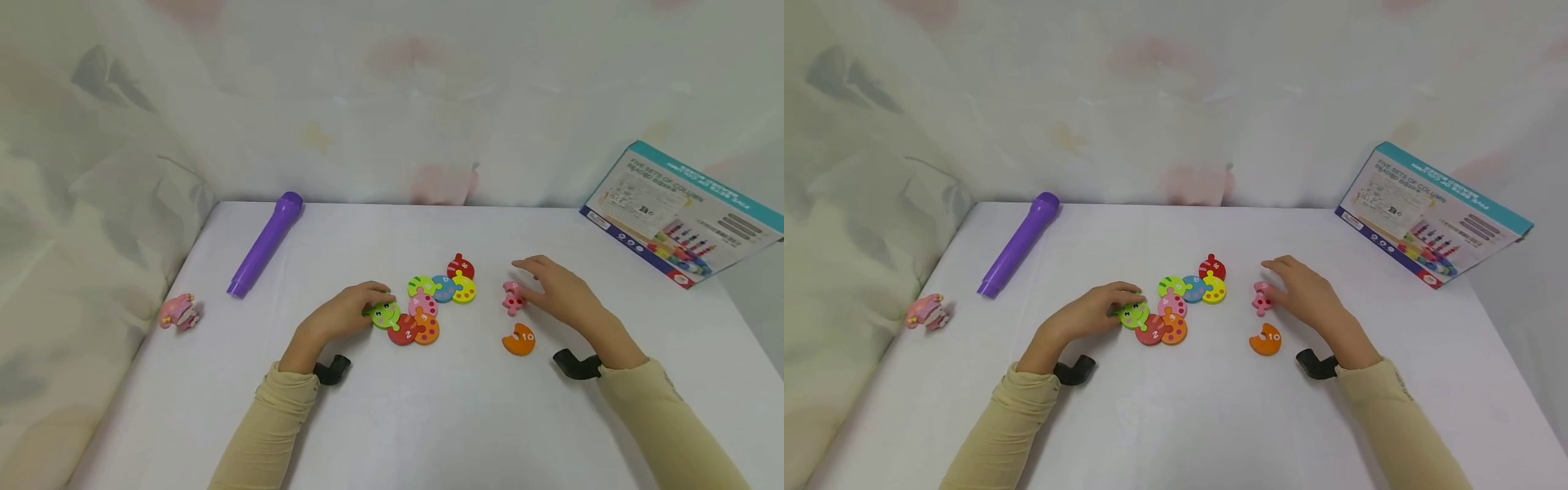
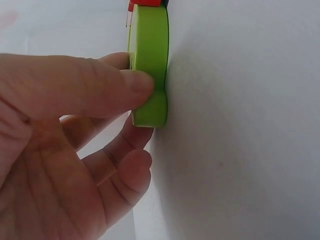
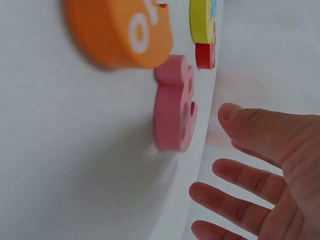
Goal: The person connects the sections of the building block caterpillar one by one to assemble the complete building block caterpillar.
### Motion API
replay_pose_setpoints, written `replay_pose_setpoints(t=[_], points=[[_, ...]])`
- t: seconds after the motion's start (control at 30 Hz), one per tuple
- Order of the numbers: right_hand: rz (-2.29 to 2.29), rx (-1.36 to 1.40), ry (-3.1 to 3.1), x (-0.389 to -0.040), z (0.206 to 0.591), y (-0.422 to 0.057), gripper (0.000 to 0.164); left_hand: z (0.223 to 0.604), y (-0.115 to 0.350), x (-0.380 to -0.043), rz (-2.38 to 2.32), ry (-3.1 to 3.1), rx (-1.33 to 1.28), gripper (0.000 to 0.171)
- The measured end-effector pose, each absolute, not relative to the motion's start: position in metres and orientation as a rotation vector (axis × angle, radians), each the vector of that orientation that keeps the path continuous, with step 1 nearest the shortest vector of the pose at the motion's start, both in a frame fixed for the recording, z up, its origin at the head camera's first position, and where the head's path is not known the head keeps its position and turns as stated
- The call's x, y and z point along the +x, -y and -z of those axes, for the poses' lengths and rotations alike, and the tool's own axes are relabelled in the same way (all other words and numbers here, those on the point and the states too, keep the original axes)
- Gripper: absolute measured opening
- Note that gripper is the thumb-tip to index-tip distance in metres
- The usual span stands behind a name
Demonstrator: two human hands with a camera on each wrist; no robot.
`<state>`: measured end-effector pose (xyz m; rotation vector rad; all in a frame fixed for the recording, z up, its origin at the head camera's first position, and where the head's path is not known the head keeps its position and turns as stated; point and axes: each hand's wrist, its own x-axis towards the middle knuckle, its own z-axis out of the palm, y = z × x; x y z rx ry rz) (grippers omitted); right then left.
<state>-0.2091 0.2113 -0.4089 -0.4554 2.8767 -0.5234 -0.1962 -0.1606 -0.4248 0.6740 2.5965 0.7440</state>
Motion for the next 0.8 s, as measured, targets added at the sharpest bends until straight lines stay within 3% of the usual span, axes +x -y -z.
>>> replay_pose_setpoints(t=[0.23,0.53,0.8], points=[[0.537,-0.408,-2.865,-0.197,0.416,-0.218,0.057,0.426,0.162,-0.196,-0.750,-2.599,0.675,0.047],[0.552,-0.352,-2.856,-0.192,0.424,-0.209,0.072,0.427,0.162,-0.196,-0.762,-2.605,0.694,0.047],[0.462,-0.380,-2.844,-0.194,0.423,-0.197,0.072,0.422,0.160,-0.194,-0.770,-2.590,0.685,0.047]])
